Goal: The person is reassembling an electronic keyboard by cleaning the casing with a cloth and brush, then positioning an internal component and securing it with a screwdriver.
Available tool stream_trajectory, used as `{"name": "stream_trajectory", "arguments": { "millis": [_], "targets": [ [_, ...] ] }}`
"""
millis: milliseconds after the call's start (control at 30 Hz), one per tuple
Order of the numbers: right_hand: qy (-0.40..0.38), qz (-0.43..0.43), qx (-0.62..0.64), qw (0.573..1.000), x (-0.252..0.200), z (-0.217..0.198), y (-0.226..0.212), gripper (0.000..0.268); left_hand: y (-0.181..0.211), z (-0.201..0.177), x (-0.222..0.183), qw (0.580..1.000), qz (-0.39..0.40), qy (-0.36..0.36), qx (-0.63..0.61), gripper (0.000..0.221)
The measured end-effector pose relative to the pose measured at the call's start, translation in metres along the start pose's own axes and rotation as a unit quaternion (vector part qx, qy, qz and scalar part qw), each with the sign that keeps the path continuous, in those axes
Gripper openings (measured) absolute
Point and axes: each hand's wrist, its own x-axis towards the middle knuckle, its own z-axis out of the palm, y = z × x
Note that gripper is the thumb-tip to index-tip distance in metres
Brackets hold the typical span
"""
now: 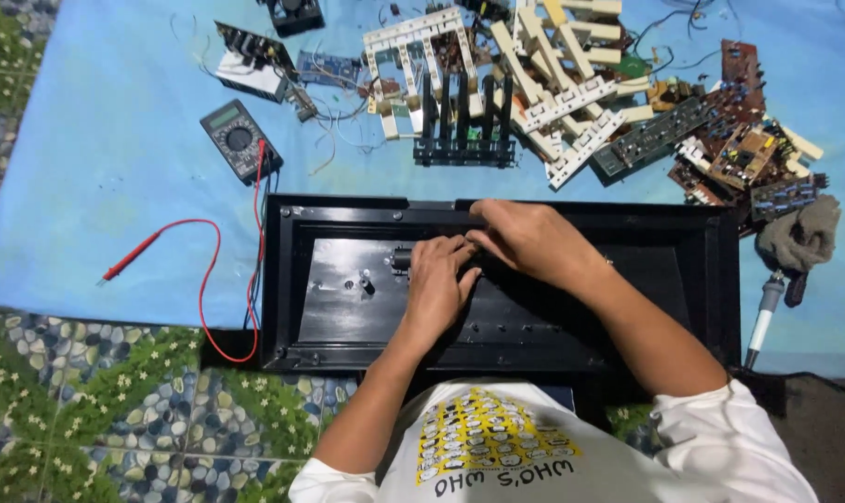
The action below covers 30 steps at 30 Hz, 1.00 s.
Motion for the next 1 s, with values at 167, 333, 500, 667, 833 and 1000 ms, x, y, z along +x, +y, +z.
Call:
{"name": "stream_trajectory", "arguments": {
  "millis": [167,333,500,667,833,1000],
  "targets": [
    [-0.032,0.023,0.099,0.994,0.003,-0.010,-0.007,0.018,0.001,0.002,0.001,1.000,-0.015,-0.018,0.009,0.034],
    [0.012,0.021,0.082,0.996,-0.001,0.000,-0.004,0.030,0.002,-0.002,0.001,1.000,-0.009,-0.013,0.015,0.033],
    [0.028,0.027,0.132,0.990,-0.001,-0.007,-0.013,0.039,0.005,-0.007,-0.001,0.999,-0.015,-0.026,0.017,0.034],
    [0.075,0.015,0.142,0.987,-0.008,0.012,-0.004,0.047,0.003,-0.003,-0.001,0.999,-0.017,-0.031,0.018,0.035],
    [0.102,0.022,0.157,0.982,-0.006,0.007,-0.008,0.049,0.005,-0.009,-0.005,1.000,-0.005,-0.023,0.014,0.035],
    [0.115,0.040,0.193,0.974,-0.013,0.022,0.003,0.051,0.006,-0.008,-0.003,1.000,-0.001,-0.019,0.012,0.036]
  ]
}}
